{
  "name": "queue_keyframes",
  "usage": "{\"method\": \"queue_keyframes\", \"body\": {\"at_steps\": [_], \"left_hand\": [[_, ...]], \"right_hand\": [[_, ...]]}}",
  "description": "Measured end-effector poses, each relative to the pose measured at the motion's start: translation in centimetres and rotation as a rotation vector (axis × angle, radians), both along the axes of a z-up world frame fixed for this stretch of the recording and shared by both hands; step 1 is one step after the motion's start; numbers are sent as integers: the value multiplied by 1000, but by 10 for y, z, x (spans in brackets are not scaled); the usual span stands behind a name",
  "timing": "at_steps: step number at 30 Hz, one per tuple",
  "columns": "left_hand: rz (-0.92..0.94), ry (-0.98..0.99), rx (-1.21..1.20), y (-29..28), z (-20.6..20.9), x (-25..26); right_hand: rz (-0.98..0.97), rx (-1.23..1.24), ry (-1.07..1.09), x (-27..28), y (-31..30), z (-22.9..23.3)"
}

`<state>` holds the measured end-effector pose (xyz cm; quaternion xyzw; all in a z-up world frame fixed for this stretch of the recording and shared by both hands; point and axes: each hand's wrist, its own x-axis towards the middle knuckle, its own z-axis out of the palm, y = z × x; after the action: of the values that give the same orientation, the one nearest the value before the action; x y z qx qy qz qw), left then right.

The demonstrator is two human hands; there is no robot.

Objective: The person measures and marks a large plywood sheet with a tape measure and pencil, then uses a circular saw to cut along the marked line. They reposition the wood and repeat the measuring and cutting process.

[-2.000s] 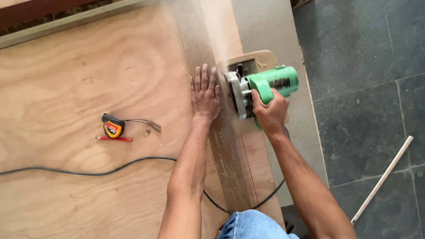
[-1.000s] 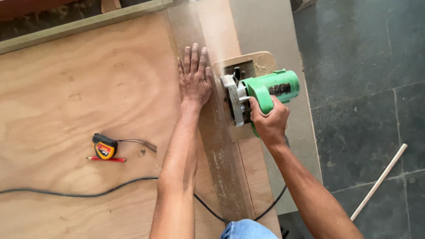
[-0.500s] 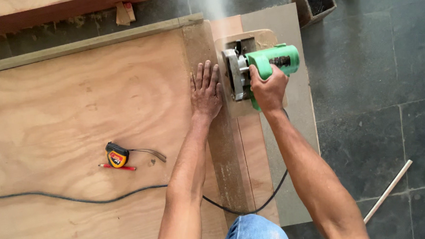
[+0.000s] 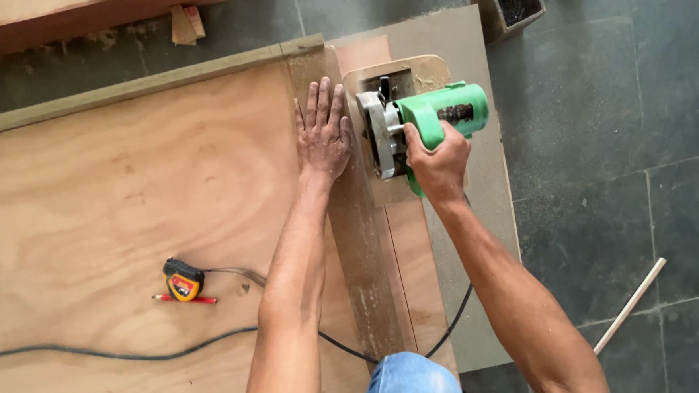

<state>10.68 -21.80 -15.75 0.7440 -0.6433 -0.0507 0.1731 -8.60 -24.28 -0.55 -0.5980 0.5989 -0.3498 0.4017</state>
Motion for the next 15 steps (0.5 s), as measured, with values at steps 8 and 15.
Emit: {"method": "queue_keyframes", "body": {"at_steps": [8,15], "left_hand": [[8,86,-28,-6,13,2],[5,103,9,-6,23,5]], "right_hand": [[3,-81,57,28,-56,-5],[63,-278,141,54,-111,-23]]}}
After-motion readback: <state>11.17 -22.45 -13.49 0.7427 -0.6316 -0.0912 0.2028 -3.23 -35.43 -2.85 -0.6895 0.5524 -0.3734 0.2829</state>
